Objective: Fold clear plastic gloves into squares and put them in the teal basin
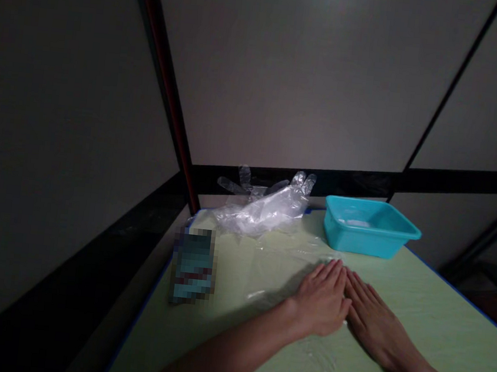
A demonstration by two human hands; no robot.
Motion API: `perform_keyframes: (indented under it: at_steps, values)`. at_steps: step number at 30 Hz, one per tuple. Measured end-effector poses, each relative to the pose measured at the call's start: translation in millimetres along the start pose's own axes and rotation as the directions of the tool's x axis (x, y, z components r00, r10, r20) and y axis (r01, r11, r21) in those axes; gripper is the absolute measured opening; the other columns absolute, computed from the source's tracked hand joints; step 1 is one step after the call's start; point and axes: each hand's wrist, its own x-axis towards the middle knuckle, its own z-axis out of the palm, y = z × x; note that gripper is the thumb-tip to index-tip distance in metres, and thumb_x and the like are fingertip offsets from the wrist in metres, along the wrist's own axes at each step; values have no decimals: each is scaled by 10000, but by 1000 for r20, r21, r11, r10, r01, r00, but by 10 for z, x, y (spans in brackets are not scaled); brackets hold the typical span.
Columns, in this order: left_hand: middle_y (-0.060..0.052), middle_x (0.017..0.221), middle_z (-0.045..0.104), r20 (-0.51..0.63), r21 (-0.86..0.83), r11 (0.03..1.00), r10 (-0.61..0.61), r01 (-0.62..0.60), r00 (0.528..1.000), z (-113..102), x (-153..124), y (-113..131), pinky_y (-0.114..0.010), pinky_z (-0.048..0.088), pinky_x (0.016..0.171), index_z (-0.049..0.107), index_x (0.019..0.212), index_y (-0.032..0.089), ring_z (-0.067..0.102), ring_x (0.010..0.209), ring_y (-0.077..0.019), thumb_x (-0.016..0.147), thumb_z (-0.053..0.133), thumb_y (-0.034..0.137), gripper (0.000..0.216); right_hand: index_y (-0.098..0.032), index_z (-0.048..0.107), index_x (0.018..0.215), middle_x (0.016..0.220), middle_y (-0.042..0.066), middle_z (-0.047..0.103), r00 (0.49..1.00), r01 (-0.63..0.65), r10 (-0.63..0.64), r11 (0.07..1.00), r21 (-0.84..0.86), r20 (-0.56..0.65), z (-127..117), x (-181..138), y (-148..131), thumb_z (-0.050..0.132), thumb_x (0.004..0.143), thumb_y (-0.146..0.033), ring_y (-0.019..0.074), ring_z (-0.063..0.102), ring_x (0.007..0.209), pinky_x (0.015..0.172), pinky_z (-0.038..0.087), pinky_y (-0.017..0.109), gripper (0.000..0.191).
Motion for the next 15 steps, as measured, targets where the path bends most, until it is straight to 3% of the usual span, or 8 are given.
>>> perform_keyframes:
  at_steps: [6, 15]
  values:
    - [-133, 1396, 252, 36, -18, 998, -63, 64, 997, 169, 57, -12, -346, 175, 1060, 252, 1317, 23, 177, 1296, -202, 909, 121, 381, 559, -77, 313, 1324, 1378, 110, 283, 1000, 3, -3, 1000, -25, 0, 25, -4, 16, 177, 891, -334, 208, 252, 1263, 991, 319, 401, 522]
    - [-134, 1413, 197, 97, 14, 982, -188, 187, 977, 68, -101, -275, -319, 136, 1067, 225, 1329, 17, 128, 1306, -191, 908, 79, 393, 583, -54, 321, 1316, 1372, 120, 279, 1000, -7, 7, 999, -34, 25, -35, 16, -14, 169, 890, -423, 217, 257, 1258, 1003, 291, 419, 583]
